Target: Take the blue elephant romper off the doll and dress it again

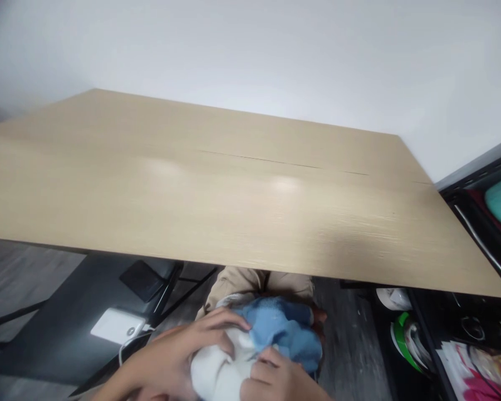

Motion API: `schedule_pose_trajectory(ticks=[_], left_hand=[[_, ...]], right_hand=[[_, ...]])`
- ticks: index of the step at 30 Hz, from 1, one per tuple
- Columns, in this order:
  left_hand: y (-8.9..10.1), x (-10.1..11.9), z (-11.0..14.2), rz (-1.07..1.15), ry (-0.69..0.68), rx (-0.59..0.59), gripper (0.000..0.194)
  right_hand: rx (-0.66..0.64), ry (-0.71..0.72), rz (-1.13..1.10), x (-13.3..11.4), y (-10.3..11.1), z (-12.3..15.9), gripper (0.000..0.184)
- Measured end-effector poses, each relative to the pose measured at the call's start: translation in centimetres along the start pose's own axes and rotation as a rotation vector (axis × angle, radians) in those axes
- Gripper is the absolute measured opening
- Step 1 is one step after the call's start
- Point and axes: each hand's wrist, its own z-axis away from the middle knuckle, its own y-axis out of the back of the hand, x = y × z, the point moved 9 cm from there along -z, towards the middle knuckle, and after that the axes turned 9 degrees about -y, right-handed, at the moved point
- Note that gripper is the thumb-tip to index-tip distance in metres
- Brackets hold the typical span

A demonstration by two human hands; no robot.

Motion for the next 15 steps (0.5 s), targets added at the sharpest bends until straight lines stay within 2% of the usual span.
schedule_pose_trajectory(ticks=[4, 7, 10, 12, 15], left_hand=[[1.5, -0.2, 0.9, 0.155, -0.052, 0.119, 0.050], [2.4, -0.7, 1.6, 0.242, -0.040, 0.184, 0.049], [2.6, -0.5, 1.7, 0.317, -0.052, 0.168, 0.047], [2.6, -0.2, 1.6, 0.353, -0.052, 0.141, 0.044], [2.9, 0.4, 1.4, 0.351, -0.033, 0.111, 0.049]], right_hand=[[0.093, -0.040, -0.027, 0.7, 2.3, 2.1, 0.061], [0.185, -0.087, -0.008, 1.8, 4.3, 2.8, 0.062], [0.239, -0.097, -0.034, 2.8, 5.0, 2.9, 0.055], [0.286, -0.154, -0.160, 4.1, 5.1, 3.0, 0.048], [0.279, -0.367, -0.412, 7.4, 4.4, 2.6, 0.019]])
